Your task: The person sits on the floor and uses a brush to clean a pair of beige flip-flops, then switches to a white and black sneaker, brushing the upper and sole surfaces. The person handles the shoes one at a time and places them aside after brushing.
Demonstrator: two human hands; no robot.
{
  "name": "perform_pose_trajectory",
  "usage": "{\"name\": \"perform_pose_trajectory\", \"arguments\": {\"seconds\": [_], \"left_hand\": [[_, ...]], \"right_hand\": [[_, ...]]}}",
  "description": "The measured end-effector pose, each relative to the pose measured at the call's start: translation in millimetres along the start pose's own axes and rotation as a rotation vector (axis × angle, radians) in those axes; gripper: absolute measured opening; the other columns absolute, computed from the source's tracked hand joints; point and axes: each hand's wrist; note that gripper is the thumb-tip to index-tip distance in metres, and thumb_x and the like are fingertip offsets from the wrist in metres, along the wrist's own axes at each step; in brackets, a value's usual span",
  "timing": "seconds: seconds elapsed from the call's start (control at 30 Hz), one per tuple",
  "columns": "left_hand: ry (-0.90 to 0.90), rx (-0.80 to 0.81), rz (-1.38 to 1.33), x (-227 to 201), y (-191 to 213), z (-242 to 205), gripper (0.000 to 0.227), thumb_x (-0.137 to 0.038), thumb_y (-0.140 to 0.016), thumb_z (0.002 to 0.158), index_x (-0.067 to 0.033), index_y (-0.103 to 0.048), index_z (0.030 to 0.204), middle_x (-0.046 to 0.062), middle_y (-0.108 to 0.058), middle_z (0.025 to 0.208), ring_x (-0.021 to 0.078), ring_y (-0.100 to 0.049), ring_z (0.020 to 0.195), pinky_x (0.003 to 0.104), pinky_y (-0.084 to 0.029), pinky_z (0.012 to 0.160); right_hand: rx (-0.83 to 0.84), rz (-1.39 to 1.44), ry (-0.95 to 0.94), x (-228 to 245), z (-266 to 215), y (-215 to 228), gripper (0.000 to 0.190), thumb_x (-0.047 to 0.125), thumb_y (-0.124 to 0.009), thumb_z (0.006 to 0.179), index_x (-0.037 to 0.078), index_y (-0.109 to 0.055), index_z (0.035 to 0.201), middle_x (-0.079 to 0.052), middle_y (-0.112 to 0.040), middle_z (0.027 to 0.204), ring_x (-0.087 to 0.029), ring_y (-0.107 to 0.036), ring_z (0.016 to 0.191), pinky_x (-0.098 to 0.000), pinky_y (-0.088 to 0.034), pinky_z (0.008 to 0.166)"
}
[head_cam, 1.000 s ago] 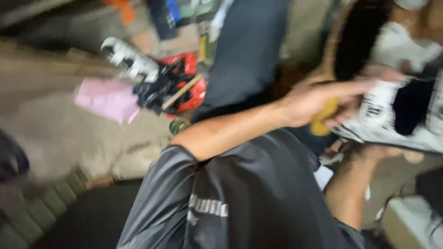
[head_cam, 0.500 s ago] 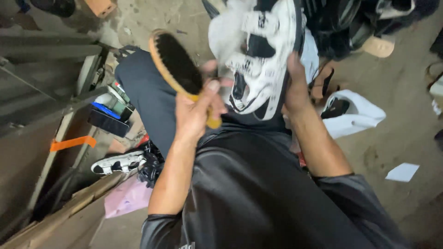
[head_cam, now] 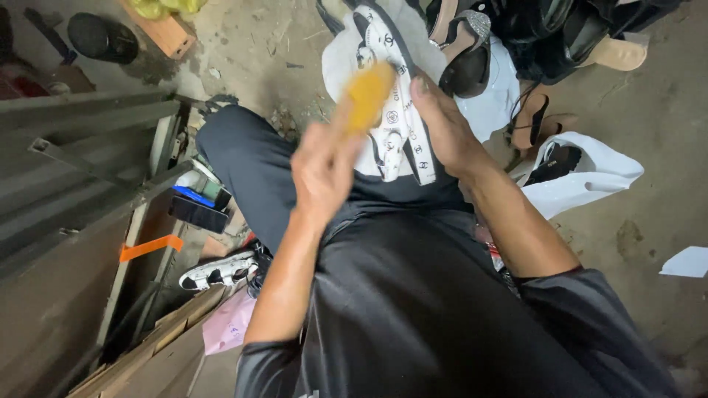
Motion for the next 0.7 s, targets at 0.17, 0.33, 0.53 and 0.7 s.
{"name": "perform_pose_trajectory", "arguments": {"seconds": [0.17, 0.33, 0.53, 0.7], "left_hand": [[-0.197, 0.079, 0.177, -14.3, 1.5, 11.4, 0.047, -0.035, -0.068, 0.111, -0.0197, -0.051, 0.152, -0.001, -0.043, 0.095, 0.0125, -0.05, 0.076, 0.027, -0.062, 0.059], [0.055, -0.067, 0.028, 11.3, 14.5, 32.9, 0.044, -0.018, -0.069, 0.111, -0.0166, -0.053, 0.151, 0.002, -0.052, 0.085, 0.0189, -0.047, 0.079, 0.033, -0.044, 0.073], [0.162, 0.086, 0.017, 51.6, 22.5, 31.7, 0.045, -0.033, -0.066, 0.11, -0.0205, -0.054, 0.151, -0.002, -0.042, 0.084, 0.0145, -0.039, 0.074, 0.029, -0.042, 0.066], [0.097, 0.089, -0.189, 37.4, 15.0, 24.0, 0.042, -0.015, -0.073, 0.105, -0.0104, -0.058, 0.144, 0.007, -0.07, 0.124, 0.0138, -0.066, 0.102, 0.029, -0.052, 0.094]], "right_hand": [[0.034, -0.022, -0.107, -34.2, -2.3, 26.2, 0.023, 0.039, -0.037, 0.106, 0.023, -0.043, 0.09, 0.003, -0.04, 0.093, -0.013, -0.042, 0.092, -0.0274, -0.04, 0.084], [-0.033, 0.225, -0.517, 33.4, -1.4, 0.2, 0.06, 0.049, -0.043, 0.096, 0.009, -0.058, 0.137, -0.012, -0.069, 0.13, -0.023, -0.067, 0.118, -0.0349, -0.054, 0.099], [-0.242, 0.555, -0.7, 26.7, 4.4, 2.8, 0.076, 0.049, -0.06, 0.08, 0.01, -0.055, 0.146, -0.012, -0.065, 0.142, -0.026, -0.064, 0.128, -0.0383, -0.05, 0.113], [-0.291, 0.73, -0.58, -9.0, 4.0, 17.5, 0.067, 0.04, -0.067, 0.086, 0.008, -0.057, 0.144, -0.013, -0.067, 0.137, -0.03, -0.066, 0.124, -0.043, -0.054, 0.111]]}}
Point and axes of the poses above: each hand's wrist, its own z-axis towards the middle knuckle, its own y-axis out of the back of the hand, x = y × z
